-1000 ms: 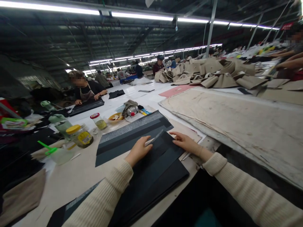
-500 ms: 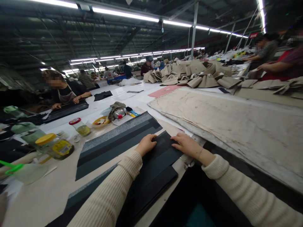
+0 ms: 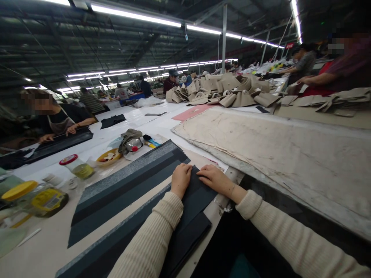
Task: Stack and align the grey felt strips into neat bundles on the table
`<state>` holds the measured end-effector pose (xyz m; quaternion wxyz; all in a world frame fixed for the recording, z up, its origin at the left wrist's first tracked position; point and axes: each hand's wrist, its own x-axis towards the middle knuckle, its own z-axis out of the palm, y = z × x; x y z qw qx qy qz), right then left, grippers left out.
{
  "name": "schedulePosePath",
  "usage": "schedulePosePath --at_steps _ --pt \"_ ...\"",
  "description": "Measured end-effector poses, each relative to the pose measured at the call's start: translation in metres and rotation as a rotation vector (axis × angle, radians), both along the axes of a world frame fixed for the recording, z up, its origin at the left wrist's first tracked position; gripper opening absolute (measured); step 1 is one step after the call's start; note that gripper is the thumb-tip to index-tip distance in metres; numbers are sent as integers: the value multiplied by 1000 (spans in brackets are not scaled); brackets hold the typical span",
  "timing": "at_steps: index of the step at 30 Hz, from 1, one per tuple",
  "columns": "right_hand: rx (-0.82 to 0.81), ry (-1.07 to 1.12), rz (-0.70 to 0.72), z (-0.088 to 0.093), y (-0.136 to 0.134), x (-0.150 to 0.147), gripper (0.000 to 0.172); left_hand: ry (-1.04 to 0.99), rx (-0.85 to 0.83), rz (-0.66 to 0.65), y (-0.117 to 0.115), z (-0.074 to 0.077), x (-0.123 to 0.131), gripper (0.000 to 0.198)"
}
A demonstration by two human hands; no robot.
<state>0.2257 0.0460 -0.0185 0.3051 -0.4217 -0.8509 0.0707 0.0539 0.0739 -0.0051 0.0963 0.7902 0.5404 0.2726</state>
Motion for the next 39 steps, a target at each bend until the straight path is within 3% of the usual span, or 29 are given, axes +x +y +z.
schedulePosePath --at_steps 11,15,20,26,33,39 --pt "-10 11 -18 0 -2 -1 21 297 111 -117 -9 6 1 27" --pt "-86 39 -5 6 3 3 21 383 111 -127 -11 10 3 27" --pt "-149 133 -60 21 16 -6 39 438 136 -134 -12 10 3 26" --pt "-190 -11 -12 20 21 -28 49 393 135 -108 -9 7 3 26" --pt "-172 -181 -39 19 16 -31 44 171 5 -182 -9 7 -30 23" --pt "-138 -299 4 23 14 -33 36 246 74 -219 -25 6 -55 29"
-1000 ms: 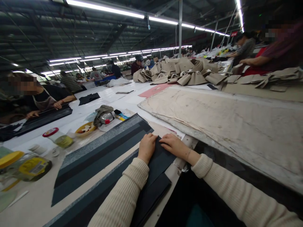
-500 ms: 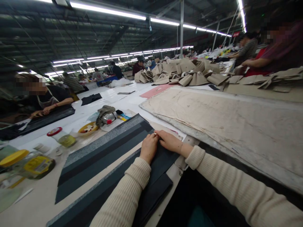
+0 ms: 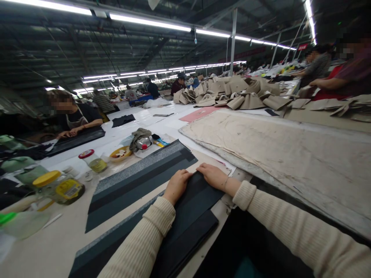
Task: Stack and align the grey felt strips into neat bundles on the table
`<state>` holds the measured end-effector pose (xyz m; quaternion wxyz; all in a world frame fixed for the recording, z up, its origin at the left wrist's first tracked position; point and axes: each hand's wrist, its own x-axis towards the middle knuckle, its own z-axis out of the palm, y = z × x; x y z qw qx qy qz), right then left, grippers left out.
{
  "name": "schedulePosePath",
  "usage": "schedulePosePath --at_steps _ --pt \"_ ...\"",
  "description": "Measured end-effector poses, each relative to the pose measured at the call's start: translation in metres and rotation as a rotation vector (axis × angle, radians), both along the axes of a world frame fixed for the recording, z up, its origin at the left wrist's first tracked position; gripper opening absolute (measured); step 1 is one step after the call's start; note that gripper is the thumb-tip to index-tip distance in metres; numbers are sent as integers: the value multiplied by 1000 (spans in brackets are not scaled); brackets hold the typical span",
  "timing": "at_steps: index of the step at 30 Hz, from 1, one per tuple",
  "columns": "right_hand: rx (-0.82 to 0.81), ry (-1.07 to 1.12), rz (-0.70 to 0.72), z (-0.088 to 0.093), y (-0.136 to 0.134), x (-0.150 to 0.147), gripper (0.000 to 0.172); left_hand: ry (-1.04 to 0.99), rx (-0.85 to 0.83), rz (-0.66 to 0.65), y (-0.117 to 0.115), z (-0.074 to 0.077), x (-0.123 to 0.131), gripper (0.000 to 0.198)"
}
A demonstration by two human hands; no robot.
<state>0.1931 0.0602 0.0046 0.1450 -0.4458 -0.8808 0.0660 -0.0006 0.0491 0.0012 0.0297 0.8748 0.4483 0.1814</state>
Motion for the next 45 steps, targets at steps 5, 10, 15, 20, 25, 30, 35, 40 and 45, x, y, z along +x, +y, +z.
schedulePosePath --at_steps 5,10,15,20,25,30,35,40,45 --pt "16 -169 -2 10 -6 -8 28 136 51 -53 -3 5 5 29" --pt "37 -284 -31 14 -9 -15 26 141 -16 -45 -6 12 -4 31" --pt "15 -285 -7 18 -10 -14 26 46 -40 41 -23 7 -28 31" --pt "-4 -209 74 21 -18 -34 28 75 -4 48 -32 3 -34 31" --pt "42 -213 82 15 -27 -56 25 131 0 5 -30 8 -29 30" --pt "80 -263 86 13 -28 -58 24 104 -53 16 -35 10 -49 32" --pt "85 -268 84 18 -30 -60 25 35 -18 80 -54 5 -77 29" --pt "47 -225 158 21 -37 -78 24 83 8 74 -60 4 -76 28" --pt "68 -255 193 18 -46 -99 27 139 0 48 -59 10 -74 29"
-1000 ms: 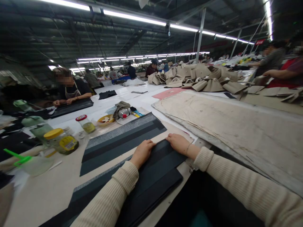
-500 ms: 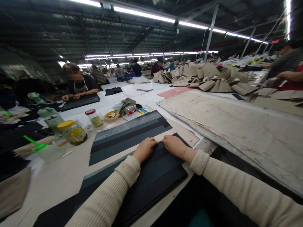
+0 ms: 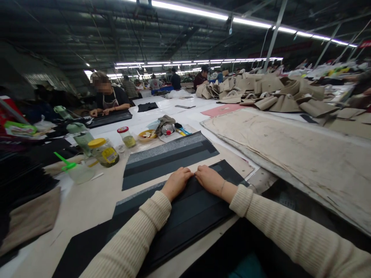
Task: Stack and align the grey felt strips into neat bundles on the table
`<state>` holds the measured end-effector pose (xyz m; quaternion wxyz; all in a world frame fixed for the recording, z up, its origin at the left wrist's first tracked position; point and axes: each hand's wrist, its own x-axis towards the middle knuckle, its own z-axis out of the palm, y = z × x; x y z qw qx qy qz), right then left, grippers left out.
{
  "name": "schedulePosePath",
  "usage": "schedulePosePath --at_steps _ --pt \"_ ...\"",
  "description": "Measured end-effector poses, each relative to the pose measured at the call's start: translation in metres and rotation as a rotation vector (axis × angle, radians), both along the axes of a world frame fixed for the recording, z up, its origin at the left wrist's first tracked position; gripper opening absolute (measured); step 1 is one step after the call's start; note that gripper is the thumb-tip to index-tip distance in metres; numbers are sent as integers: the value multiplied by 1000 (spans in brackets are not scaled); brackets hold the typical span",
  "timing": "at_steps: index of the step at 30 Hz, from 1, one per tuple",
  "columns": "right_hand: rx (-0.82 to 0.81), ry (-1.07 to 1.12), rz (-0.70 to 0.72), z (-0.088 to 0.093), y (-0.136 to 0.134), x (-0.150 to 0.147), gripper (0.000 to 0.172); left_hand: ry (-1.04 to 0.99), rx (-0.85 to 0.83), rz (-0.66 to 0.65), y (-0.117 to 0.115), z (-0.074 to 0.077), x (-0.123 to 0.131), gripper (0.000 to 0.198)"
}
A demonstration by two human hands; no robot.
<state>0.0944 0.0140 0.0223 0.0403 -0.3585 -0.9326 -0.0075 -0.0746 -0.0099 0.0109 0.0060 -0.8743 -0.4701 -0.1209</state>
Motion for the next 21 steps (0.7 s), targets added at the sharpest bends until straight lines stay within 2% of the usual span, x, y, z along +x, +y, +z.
schedulePosePath --at_steps 4,9,14,18,21 --pt "6 -6 1 2 -1 0 29 -19 -48 -6 -5 1 -19 31" --pt "-49 -28 -10 7 2 -2 26 -109 -20 101 -25 -4 -46 27" --pt "-90 -9 38 7 -5 -29 22 -30 -3 104 -32 -2 -43 27" --pt "-23 17 76 2 -19 -45 26 62 2 68 -30 3 -38 24" --pt "14 27 83 -1 -24 -45 29 39 -23 48 -31 4 -48 27"
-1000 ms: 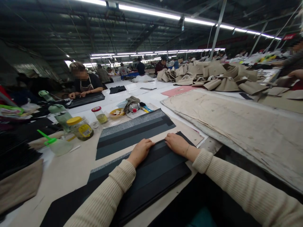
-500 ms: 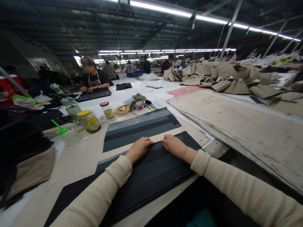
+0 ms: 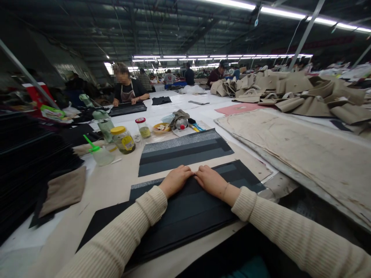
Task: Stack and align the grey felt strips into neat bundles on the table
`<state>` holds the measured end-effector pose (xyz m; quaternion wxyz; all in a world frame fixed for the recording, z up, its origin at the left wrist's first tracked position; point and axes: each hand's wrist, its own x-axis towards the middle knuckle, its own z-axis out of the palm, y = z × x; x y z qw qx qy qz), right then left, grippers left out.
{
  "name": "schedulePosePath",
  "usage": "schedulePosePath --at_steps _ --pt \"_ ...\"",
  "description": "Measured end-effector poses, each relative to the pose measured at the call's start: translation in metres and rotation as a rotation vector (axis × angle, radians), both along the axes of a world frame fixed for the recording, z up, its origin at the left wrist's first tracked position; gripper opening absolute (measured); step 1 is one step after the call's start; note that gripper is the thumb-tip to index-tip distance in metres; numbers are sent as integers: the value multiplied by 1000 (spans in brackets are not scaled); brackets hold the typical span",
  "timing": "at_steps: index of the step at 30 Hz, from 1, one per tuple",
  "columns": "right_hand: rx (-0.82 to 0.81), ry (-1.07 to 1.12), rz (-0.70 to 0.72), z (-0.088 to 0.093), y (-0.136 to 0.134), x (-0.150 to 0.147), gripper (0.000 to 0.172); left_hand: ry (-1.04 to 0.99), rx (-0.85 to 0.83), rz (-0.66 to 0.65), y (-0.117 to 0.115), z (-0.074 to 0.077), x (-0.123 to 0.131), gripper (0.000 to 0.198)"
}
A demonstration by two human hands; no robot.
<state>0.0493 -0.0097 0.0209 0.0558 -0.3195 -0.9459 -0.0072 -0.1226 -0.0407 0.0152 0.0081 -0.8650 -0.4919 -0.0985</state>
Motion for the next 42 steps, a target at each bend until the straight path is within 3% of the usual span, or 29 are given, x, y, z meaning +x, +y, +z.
schedulePosePath --at_steps 7,13,17,21,26,36,42 --pt "-21 -27 14 3 5 2 28 -134 10 76 -27 -8 -45 29" --pt "-65 -8 80 5 -5 -26 22 -50 18 79 -33 -5 -41 28" --pt "-3 5 131 -1 -14 -42 24 -3 21 70 -31 -3 -40 28" --pt "0 7 131 -3 -16 -42 28 -59 -15 51 -36 -4 -60 28" --pt "-26 -11 120 4 -17 -43 27 -135 4 116 -54 -9 -88 27" --pt "19 26 235 -5 -34 -82 24 -7 29 95 -58 -4 -83 27" --pt "4 19 228 1 -34 -77 25 -120 29 104 -76 -4 -115 26"
